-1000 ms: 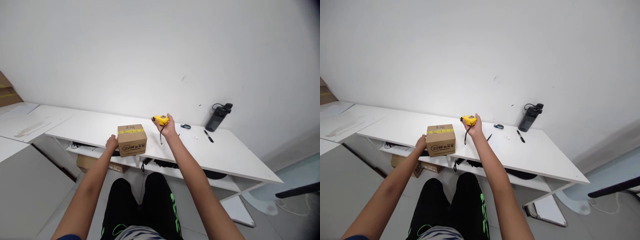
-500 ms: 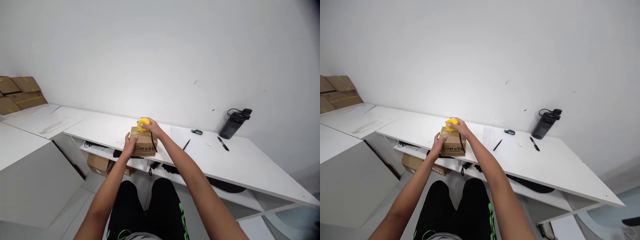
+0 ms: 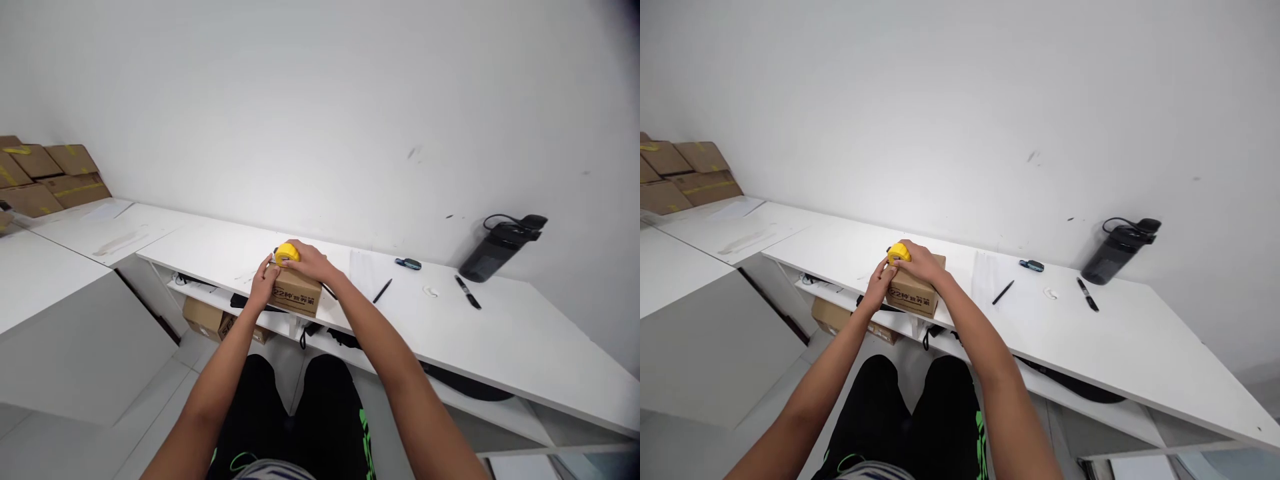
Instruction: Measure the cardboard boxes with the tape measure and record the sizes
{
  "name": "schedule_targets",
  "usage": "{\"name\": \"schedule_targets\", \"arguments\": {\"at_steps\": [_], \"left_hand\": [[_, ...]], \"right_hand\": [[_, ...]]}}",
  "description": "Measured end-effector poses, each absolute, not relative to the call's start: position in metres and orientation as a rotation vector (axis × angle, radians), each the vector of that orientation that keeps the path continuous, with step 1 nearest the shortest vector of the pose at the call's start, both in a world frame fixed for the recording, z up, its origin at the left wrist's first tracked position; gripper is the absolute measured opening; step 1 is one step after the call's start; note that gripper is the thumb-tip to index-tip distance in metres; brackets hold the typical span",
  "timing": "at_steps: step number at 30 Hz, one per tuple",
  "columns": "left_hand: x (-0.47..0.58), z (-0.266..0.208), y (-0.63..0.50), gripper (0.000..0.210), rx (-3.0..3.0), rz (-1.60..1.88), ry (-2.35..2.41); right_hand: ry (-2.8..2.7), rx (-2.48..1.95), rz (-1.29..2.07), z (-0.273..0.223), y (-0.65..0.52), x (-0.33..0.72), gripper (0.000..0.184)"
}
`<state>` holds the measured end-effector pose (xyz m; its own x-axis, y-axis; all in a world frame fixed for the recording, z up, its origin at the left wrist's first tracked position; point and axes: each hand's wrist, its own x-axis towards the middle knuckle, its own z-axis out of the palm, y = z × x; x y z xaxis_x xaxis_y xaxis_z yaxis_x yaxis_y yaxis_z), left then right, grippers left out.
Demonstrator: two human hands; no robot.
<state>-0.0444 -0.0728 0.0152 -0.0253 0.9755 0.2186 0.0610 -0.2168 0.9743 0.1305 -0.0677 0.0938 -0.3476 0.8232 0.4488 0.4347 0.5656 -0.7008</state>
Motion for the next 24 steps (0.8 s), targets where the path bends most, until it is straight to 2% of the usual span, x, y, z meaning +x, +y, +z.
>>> {"name": "schedule_targets", "arguments": {"at_steps": [5,12,17,24], "left_hand": [[-0.040,0.015,-0.070,0.054,1.434,1.429,1.253],[-0.033,0.009,-0.059,0.050,1.407,1.557,1.201],[-0.033,-0.005,-0.050,0.048,1.398,1.629,1.146],[-0.039,-0.009,-0.050,0.047,1.365,1.598,1.179]], "right_hand": [[-1.881,-1.095,0.679,0.097,-0.105,0.199,0.033],[-1.714,-1.222,0.761,0.086,-0.128,0.250,0.039],[-1.812,-1.290,0.685,0.094,-0.108,0.224,0.037],[-1.903,-1.302,0.469,0.100,-0.071,0.129,0.035]]}}
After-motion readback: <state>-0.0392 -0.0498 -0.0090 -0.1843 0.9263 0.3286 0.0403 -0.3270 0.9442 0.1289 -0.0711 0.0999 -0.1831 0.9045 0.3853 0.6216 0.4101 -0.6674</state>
